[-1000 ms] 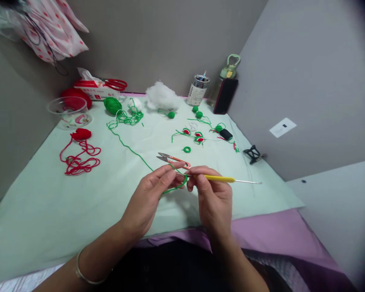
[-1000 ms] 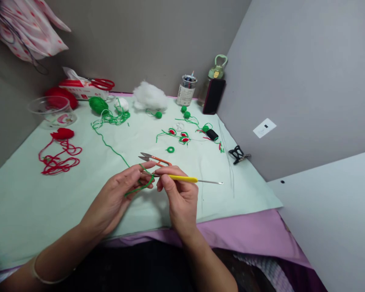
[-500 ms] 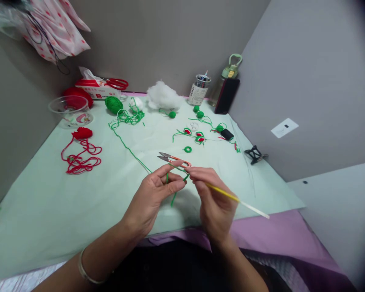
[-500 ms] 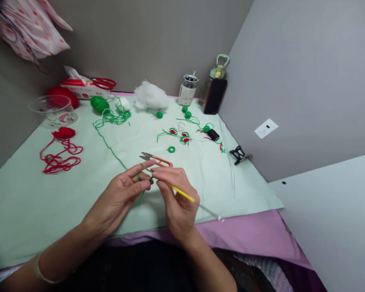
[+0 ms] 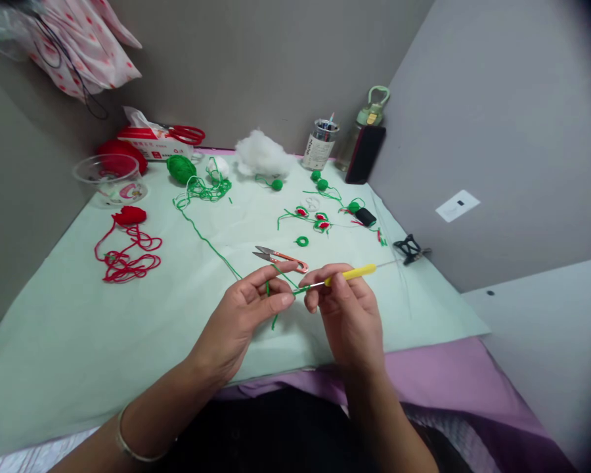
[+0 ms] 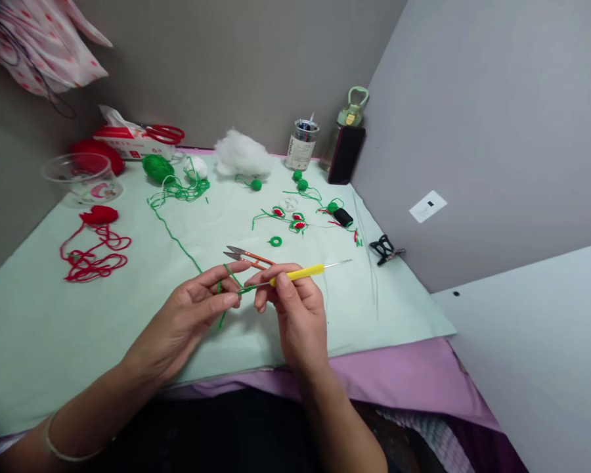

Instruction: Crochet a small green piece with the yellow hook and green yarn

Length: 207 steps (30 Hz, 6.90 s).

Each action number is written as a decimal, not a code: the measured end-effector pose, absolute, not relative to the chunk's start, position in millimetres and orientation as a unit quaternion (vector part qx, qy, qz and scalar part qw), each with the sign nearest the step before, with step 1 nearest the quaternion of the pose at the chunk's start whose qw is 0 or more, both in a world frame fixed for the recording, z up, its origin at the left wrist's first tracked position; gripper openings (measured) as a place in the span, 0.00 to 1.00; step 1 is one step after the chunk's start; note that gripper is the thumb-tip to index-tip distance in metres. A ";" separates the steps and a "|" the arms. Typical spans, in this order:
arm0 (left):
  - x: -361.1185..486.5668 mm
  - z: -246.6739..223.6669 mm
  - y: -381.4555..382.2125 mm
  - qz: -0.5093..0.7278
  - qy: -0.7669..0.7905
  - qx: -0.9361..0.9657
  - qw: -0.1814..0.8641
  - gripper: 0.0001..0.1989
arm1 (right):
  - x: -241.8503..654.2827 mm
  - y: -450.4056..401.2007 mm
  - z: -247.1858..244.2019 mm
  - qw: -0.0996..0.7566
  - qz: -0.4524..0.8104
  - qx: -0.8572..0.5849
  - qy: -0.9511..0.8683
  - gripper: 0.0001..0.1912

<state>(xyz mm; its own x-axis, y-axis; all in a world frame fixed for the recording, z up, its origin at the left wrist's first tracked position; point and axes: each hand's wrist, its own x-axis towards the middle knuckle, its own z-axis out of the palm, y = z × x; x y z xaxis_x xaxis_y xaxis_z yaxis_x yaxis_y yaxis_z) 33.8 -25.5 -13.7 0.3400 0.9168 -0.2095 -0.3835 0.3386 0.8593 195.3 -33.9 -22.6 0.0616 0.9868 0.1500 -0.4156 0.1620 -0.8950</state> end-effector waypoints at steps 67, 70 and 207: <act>23.2 -12.0 -35.1 0.484 0.380 0.381 0.690 0.23 | 178.6 -44.2 -24.7 0.629 0.307 -0.367 -0.613 0.10; 24.9 -13.4 -38.0 0.467 0.338 0.343 0.742 0.24 | 176.1 -47.6 -33.2 0.582 0.143 -0.372 -0.709 0.17; 31.5 -18.5 -36.4 0.436 0.272 0.226 0.828 0.13 | 174.8 -51.8 -36.5 0.680 0.295 -0.345 -0.576 0.14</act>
<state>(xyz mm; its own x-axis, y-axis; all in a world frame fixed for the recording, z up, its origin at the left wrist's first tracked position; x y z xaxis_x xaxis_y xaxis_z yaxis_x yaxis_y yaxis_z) 31.5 -36.4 -18.5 0.4715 0.8450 -0.2524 -0.5998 0.5171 0.6106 174.8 -51.8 -36.5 0.1628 0.7982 0.5800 -0.0032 0.5883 -0.8086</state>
